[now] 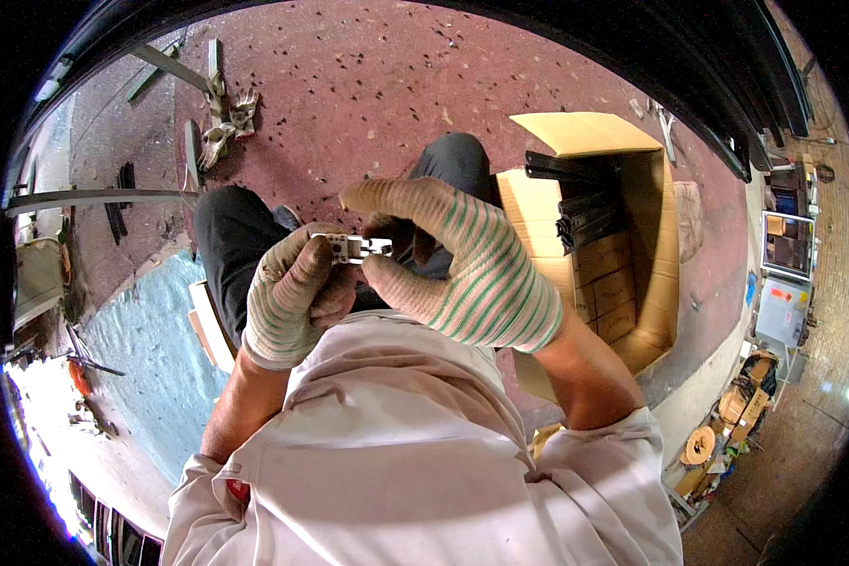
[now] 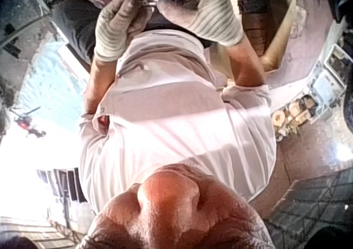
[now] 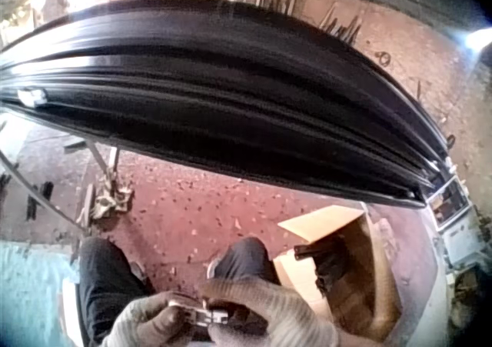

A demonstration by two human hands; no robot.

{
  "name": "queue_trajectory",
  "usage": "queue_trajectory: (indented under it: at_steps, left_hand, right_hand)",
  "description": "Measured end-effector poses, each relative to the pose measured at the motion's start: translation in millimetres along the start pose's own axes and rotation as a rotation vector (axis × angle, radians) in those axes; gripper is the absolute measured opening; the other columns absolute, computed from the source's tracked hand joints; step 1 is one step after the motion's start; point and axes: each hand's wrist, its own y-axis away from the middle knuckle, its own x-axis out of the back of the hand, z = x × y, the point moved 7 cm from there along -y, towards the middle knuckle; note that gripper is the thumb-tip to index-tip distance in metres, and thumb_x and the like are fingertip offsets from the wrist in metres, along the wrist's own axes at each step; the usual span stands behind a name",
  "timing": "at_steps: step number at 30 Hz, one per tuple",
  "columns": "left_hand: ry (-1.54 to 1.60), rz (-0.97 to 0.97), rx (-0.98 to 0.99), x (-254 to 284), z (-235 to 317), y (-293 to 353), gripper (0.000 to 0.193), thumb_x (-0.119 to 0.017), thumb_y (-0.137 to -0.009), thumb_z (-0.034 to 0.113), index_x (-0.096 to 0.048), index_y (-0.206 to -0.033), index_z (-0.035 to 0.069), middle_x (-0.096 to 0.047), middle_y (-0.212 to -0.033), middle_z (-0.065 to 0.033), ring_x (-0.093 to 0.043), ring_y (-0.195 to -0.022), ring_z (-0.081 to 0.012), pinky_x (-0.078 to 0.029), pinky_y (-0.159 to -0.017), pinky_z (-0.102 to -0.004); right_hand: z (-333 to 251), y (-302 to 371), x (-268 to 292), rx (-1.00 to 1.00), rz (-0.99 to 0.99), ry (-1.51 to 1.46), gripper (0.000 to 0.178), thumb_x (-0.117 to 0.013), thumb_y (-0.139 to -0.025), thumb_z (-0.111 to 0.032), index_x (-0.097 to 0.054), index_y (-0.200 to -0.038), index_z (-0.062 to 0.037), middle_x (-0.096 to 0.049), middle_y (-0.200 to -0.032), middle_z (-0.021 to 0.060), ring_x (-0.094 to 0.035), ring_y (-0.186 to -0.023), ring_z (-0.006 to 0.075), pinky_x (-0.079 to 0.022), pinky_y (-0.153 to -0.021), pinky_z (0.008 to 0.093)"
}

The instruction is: The person sits on the floor and assembles a window frame by inserting small plastic clips into the frame's groove. They repeatedly pick up clips, align them, and press them into place along the frame's edge.

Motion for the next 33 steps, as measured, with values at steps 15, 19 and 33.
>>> queue_trajectory:
  at_steps: [15, 19, 33]
  left_hand:
    - [0.072, -0.114, 0.170, -20, -16, -3, 0.049, -0.058, -0.096, 0.050, -0.063, -0.099, 0.001, -0.049, -0.061, 0.0004, -0.033, -0.043, -0.0066, -0.023, -0.042, -0.0239]
    - [0.082, -0.091, 0.229, -22, -20, -5, 0.051, -0.057, -0.096, 0.052, -0.062, -0.098, 0.002, -0.046, -0.058, 0.0021, -0.032, -0.043, -0.0064, -0.022, -0.041, -0.0236]
    - [-0.341, 0.028, 0.223, -31, -35, -22, 0.060, -0.045, -0.099, 0.061, -0.058, -0.076, 0.008, -0.041, -0.051, 0.0025, -0.034, -0.042, -0.0066, -0.024, -0.041, -0.0237]
  right_hand:
    - [-8, 7, 5, 0.429, -0.017, 0.104, 0.051, -0.079, -0.072, 0.001, -0.067, -0.121, -0.0086, -0.063, -0.114, 0.0121, -0.064, -0.104, 0.0286, -0.054, -0.088, 0.0355]
    - [3, 10, 1, 0.379, -0.012, 0.056, 0.043, -0.076, -0.076, 0.003, -0.068, -0.118, -0.0059, -0.066, -0.115, 0.0130, -0.065, -0.106, 0.0281, -0.053, -0.091, 0.0366]
    - [11, 40, 60, 0.363, 0.460, 0.149, 0.018, -0.070, -0.090, -0.005, -0.063, -0.106, -0.0034, -0.068, -0.096, 0.0089, -0.069, -0.079, 0.0157, -0.056, -0.071, 0.0281]
